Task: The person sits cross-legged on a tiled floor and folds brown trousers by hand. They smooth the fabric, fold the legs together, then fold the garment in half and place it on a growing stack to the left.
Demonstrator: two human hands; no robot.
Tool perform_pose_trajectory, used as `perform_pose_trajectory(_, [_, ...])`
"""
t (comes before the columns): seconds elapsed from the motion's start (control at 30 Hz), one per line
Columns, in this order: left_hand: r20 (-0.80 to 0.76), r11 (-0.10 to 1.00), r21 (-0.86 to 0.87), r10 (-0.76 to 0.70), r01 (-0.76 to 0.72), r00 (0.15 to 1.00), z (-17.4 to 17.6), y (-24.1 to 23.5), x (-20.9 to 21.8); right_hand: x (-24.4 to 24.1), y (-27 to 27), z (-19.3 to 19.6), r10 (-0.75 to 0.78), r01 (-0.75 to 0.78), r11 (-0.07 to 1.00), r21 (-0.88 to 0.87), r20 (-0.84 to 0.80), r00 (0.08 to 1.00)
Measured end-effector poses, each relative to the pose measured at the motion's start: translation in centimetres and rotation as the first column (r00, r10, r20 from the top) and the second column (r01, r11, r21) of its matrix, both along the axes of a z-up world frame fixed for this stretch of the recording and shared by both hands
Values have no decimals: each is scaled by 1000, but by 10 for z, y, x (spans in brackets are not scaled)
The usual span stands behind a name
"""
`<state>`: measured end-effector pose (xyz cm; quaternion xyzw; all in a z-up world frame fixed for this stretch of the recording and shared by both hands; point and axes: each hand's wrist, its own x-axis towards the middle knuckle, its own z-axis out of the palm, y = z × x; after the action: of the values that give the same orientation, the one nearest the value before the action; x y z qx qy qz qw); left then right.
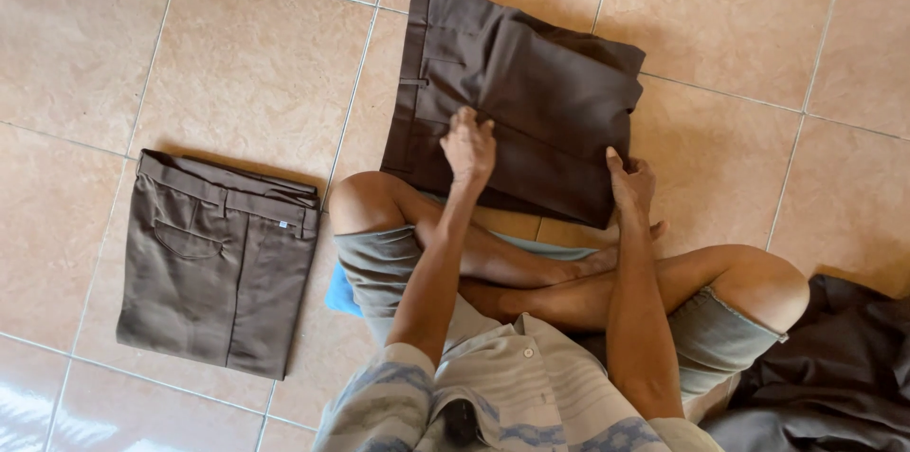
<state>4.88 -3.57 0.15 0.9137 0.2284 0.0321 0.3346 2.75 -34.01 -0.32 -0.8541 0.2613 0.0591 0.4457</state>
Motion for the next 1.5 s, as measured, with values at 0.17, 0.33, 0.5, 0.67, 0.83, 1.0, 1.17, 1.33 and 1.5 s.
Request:
perform_pose_trajectory(0.17, [264,944,268,120,-192,957,-51,100,-10,0,17,0,30,-30,999,-30,5,1000])
perform_pose_trajectory(0.33, [-58,959,184,229,-215,972,-138,157,1,7,40,-23,167,-170,985,-35,-85,982])
perform_pose_trajectory(0.5, [-43,919,308,273,-248,961,-142,148,4,6,32,-59,292,-282,946,-157,37,956])
perform_pose_trajectory(0.67, [211,694,701,14,-162,977,6,20,-37,3,44,-15,185,-185,983,1,44,982])
perform_pose_trajectory(0.83, [193,828,555,-227,84,955,43,-97,-77,41,24,-90,74,-65,996,-53,180,981])
perform_pose_trajectory(1.0, [-7,901,336,-290,275,957,-2,-119,-88,99,29,-95,-86,74,990,117,100,991])
perform_pose_trajectory(1.17, [-68,822,491,-294,288,953,3,-121,-85,126,42,-91,-8,-30,987,161,228,974])
perform_pose_trajectory(1.33, [-87,842,446,-299,305,950,2,-120,-86,156,34,-119,52,-55,998,2,293,955])
perform_pose_trajectory(1.5, [-77,866,391,-308,313,948,2,-119,-84,192,28,-125,-79,52,995,89,327,942])
